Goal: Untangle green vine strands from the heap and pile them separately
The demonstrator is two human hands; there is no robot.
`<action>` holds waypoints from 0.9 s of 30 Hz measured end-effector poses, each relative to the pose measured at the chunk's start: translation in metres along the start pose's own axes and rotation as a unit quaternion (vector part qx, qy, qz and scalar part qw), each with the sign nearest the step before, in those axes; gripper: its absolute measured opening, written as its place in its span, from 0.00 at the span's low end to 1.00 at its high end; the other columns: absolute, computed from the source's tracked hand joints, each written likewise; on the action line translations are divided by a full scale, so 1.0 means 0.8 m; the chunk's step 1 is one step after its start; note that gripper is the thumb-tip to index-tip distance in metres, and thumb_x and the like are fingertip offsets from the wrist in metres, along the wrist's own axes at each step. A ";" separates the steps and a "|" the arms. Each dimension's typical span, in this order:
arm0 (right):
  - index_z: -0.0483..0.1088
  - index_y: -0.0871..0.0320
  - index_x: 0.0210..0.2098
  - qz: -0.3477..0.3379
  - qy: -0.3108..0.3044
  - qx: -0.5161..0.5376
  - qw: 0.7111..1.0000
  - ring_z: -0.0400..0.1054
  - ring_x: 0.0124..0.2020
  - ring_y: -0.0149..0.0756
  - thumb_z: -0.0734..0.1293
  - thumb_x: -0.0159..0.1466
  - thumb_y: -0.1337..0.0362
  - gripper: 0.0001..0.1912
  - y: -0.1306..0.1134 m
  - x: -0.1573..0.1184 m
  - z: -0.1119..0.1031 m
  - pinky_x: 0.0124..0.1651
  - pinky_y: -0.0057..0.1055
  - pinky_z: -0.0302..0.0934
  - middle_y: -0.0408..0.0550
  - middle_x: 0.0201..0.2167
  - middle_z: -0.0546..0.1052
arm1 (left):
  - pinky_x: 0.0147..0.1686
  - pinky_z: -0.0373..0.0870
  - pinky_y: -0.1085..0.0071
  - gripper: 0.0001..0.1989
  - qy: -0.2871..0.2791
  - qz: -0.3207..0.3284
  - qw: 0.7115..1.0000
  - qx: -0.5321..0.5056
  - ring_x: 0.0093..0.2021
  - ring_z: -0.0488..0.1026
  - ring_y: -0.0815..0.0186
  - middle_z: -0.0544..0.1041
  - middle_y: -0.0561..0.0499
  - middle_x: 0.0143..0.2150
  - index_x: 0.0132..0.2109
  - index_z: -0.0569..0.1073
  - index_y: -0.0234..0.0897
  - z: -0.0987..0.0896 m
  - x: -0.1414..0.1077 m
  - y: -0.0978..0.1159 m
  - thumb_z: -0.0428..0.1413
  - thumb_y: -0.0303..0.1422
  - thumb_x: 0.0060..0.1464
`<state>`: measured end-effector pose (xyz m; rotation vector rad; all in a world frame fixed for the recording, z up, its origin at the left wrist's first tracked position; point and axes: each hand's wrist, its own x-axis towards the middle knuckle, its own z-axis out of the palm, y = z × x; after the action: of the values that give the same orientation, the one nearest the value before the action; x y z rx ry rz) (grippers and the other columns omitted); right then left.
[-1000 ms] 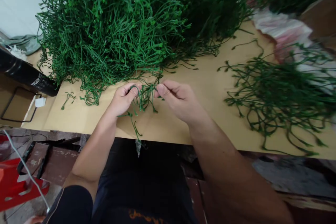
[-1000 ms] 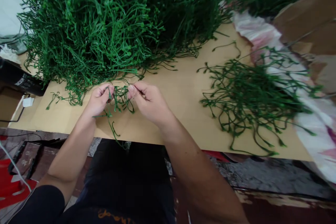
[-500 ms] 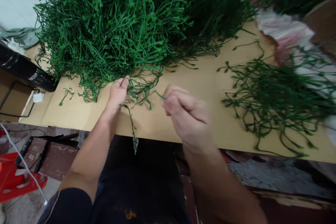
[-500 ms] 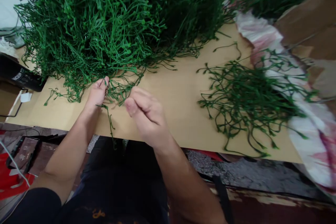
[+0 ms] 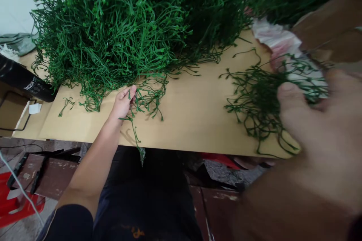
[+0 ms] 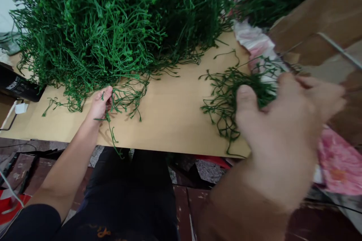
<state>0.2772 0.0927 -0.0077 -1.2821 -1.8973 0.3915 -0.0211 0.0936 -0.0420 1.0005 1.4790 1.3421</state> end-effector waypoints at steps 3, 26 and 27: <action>0.64 0.54 0.51 0.010 0.055 -0.078 0.995 0.55 0.55 0.56 0.57 0.63 0.56 0.19 -0.045 0.000 0.058 0.55 0.55 0.51 0.58 0.47 0.66 | 0.13 0.44 0.77 0.24 -0.034 0.016 0.999 -0.005 0.15 0.50 0.80 0.55 0.59 0.15 0.21 0.59 0.35 0.000 -0.002 -0.001 0.54 0.50 0.46; 0.63 0.56 0.24 -0.050 -0.084 0.305 0.947 0.61 0.31 0.36 0.56 0.64 0.52 0.18 -0.067 0.000 0.073 0.33 0.36 0.58 0.46 0.24 0.64 | 0.18 0.50 0.76 0.23 0.031 0.037 0.998 0.049 0.18 0.52 0.77 0.56 0.58 0.18 0.21 0.58 0.36 -0.003 0.015 -0.015 0.51 0.51 0.49; 0.65 0.56 0.26 -0.046 -0.082 0.284 0.954 0.62 0.32 0.37 0.57 0.63 0.51 0.18 -0.060 0.005 0.059 0.35 0.37 0.59 0.48 0.25 0.65 | 0.18 0.50 0.76 0.23 0.018 0.033 0.999 0.040 0.18 0.52 0.77 0.56 0.58 0.18 0.21 0.59 0.36 -0.004 0.014 -0.015 0.52 0.51 0.48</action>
<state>0.2103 0.0832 -0.0052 -0.7917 -1.7823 0.9409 -0.0279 0.1025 -0.0549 1.0890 1.5482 1.3622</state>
